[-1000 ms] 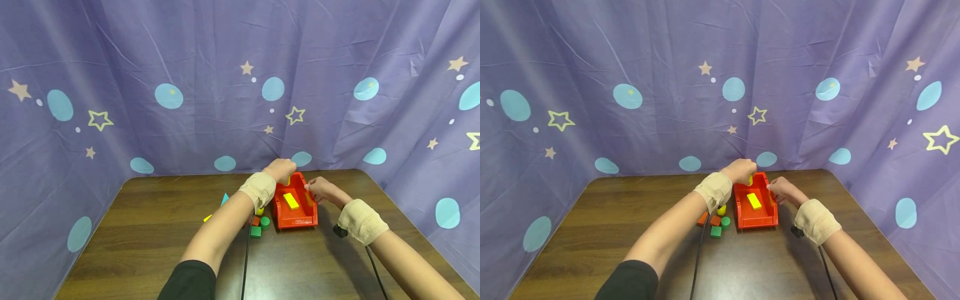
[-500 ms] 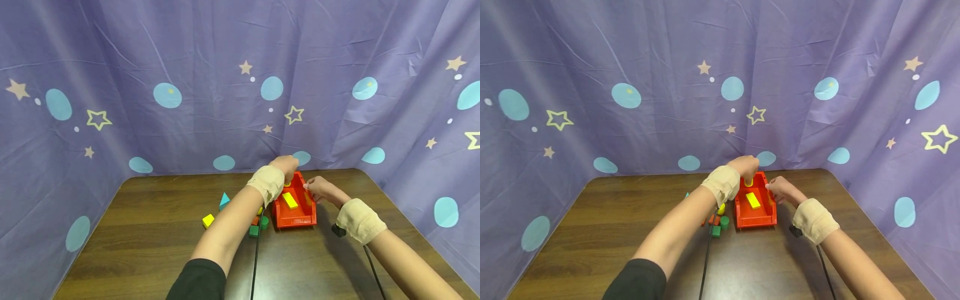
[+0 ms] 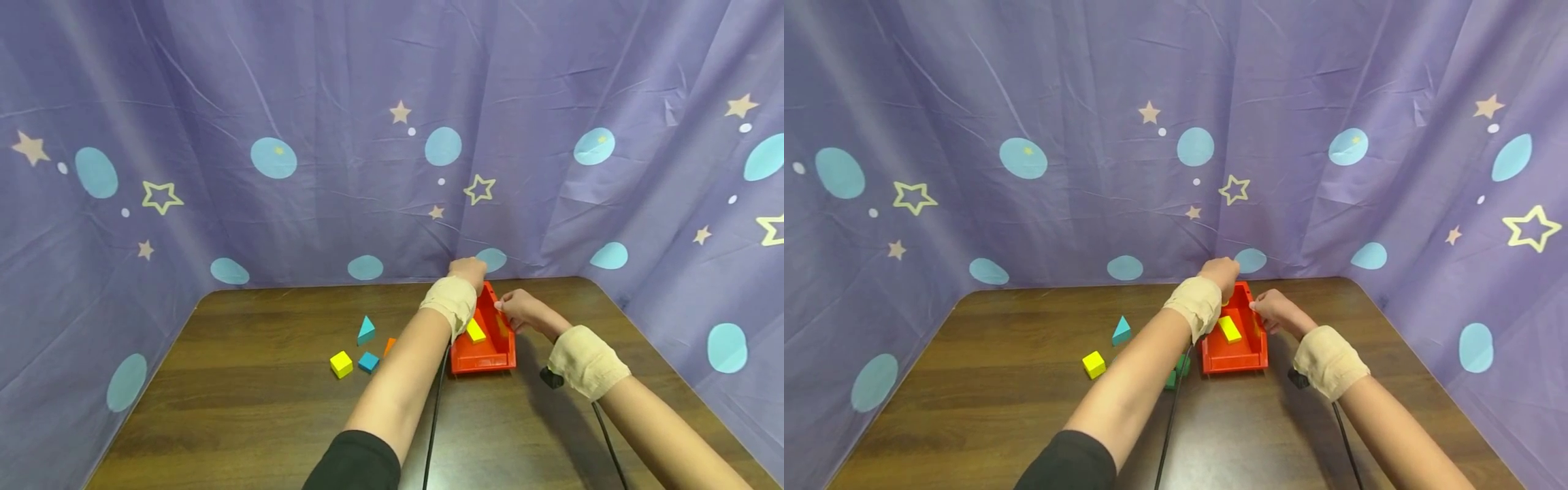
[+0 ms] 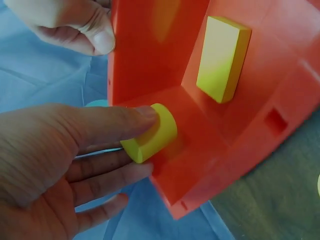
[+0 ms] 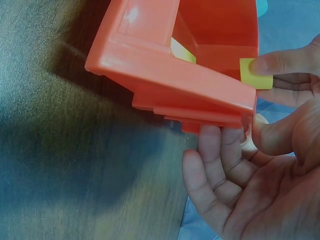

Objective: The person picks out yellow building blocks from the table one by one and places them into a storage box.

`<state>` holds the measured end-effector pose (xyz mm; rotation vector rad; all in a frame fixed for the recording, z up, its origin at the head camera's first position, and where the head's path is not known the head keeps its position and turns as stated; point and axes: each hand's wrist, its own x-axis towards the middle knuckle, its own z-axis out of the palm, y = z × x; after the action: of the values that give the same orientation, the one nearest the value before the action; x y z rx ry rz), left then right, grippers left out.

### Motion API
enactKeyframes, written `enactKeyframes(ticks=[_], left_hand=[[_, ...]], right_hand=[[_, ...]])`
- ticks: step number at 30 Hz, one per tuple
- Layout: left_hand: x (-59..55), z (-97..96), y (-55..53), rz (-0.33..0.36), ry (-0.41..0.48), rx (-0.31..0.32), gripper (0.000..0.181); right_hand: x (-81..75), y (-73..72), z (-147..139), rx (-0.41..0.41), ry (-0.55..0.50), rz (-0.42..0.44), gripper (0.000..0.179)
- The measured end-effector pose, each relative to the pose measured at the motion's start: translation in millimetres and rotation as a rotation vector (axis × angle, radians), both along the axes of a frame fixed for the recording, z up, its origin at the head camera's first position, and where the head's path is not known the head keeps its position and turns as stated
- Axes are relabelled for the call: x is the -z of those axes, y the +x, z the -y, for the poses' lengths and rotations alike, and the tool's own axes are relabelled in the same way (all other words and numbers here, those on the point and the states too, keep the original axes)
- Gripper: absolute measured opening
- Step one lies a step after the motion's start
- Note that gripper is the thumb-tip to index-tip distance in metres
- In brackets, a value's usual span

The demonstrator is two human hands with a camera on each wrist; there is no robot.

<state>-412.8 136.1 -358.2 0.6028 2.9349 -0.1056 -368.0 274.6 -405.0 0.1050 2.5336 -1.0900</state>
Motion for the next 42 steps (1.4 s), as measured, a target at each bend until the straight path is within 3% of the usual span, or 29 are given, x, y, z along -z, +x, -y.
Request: enactKeyframes(ticks=[11, 14, 19, 27, 35, 42], left_hand=[[13.2, -12.8, 5.5, -0.025, -0.022, -0.082, 0.021], [16.3, -14.3, 6.9, -0.051, -0.056, -0.073, 0.022], [21.9, -15.5, 5.5, -0.093, -0.111, -0.004, 0.025], [28.3, -12.0, -2.5, -0.088, -0.179, 0.085, 0.025], [30.5, -17.5, -2.8, -0.093, -0.141, 0.051, 0.026], [33.9, -21.8, -2.4, -0.088, -0.08, 0.031, 0.024]], right_hand=[[0.6, 0.7, -1.0, -0.014, -0.008, -0.02, 0.027], [1.1, 1.0, -0.7, -0.015, -0.009, -0.023, 0.028], [0.7, 1.2, 0.5, -0.007, -0.013, -0.021, 0.028], [-0.7, 0.7, -0.6, -0.003, -0.011, 0.001, 0.029], [-0.6, 0.0, -0.8, 0.001, -0.008, -0.004, 0.027], [0.8, -0.4, -0.6, 0.0, -0.016, -0.021, 0.039]])
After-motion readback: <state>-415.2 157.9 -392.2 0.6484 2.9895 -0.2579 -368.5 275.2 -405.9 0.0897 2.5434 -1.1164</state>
